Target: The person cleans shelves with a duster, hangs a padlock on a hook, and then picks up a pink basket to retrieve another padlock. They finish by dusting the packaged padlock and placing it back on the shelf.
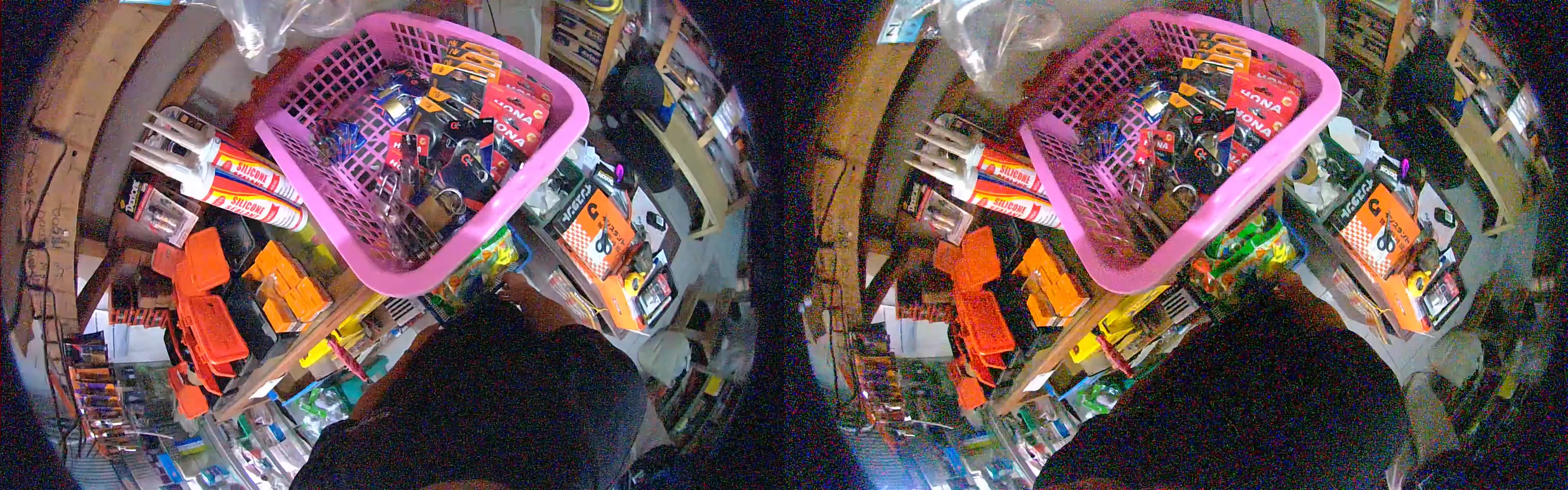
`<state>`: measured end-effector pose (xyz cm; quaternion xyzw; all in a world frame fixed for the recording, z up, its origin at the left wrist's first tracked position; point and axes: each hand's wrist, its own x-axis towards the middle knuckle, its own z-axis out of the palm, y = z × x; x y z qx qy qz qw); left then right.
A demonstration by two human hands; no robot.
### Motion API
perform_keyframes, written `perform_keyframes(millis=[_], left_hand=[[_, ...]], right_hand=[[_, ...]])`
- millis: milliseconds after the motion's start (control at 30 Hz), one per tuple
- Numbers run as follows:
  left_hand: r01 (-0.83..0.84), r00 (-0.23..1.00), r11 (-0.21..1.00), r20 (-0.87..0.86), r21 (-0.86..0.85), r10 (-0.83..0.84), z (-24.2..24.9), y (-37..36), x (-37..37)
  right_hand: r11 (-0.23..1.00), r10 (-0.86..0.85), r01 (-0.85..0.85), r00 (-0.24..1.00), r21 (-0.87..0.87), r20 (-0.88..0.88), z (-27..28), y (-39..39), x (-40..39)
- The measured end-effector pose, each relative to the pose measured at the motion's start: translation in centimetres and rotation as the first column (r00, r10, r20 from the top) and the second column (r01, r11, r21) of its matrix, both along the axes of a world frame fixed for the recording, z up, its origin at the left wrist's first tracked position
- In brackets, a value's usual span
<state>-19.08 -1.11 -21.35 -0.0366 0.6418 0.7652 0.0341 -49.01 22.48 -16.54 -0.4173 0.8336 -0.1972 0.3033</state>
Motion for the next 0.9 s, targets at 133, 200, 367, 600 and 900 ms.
perform_keyframes(millis=[133, 200, 367, 600, 900], left_hand=[[-0.025, 0.995, 0.994, 0.097, -0.102, 0.035, 6.9, 0.3, -1.5], [-0.030, 0.987, 0.988, 0.150, -0.151, 0.053, 10.6, 0.5, -2.2], [-0.002, 0.955, 0.960, 0.285, -0.279, 0.085, 21.9, 0.9, -3.2], [0.053, 0.922, 0.960, 0.383, -0.274, 0.058, 40.1, 1.3, -7.6], [0.484, 0.763, 0.832, -0.336, -0.271, -0.553, 57.0, -1.3, -12.4]], right_hand=[[0.948, 0.000, -0.055, 0.985, 0.314, 0.172, 6.3, -2.6, -1.0], [0.959, 0.138, -0.154, 0.987, 0.237, 0.082, 8.2, -3.0, -1.4], [0.915, 0.402, -0.399, 0.898, 0.058, -0.177, 11.0, -4.4, -2.7], [0.783, 0.598, -0.542, 0.792, -0.306, 0.126, 15.8, -6.1, -4.6], [0.550, 0.832, -0.655, 0.478, -0.518, 0.280, 38.9, -6.5, -4.2]])
